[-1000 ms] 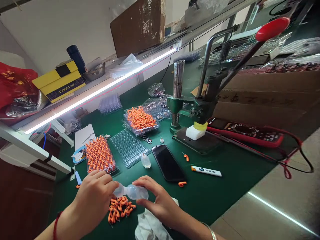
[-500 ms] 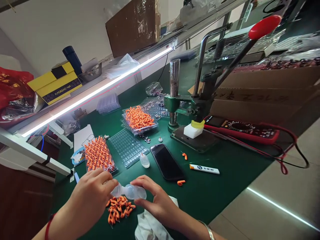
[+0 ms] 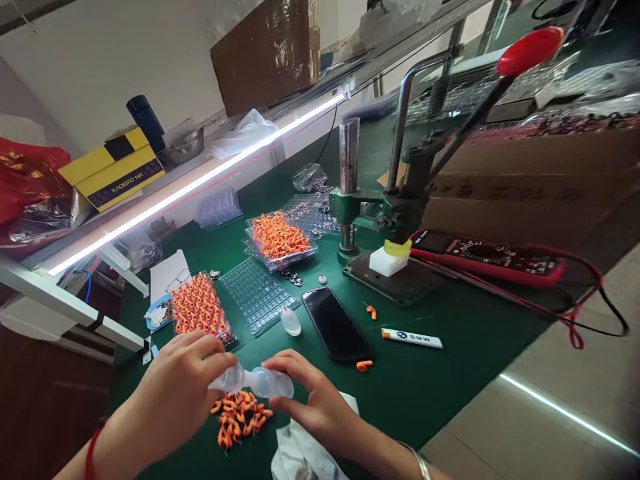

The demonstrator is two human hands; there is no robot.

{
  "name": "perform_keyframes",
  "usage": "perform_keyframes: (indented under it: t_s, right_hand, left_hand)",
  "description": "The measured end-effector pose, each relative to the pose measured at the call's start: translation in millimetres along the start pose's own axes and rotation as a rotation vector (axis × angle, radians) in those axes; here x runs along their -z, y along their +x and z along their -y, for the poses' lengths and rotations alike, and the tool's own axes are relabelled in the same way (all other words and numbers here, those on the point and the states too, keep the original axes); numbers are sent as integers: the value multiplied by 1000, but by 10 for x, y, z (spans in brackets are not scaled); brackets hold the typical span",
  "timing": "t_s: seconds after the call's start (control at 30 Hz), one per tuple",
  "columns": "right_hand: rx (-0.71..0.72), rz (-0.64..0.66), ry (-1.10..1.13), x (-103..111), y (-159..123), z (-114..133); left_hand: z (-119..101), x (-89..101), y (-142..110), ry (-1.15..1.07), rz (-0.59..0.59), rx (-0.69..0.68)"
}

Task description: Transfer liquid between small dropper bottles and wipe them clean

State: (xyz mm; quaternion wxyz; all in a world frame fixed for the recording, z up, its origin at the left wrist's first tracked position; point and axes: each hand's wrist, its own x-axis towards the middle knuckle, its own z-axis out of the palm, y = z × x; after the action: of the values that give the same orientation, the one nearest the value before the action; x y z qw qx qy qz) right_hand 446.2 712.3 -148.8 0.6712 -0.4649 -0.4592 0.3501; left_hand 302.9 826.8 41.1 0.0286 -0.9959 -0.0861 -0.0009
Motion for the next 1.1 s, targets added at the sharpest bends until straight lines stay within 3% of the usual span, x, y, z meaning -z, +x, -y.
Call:
perform_keyframes:
  t_s: [1.1]
  right_hand:
    - [-2, -27, 28, -19, 30, 38]
  left_hand:
    - [56, -59, -7, 44, -124, -60]
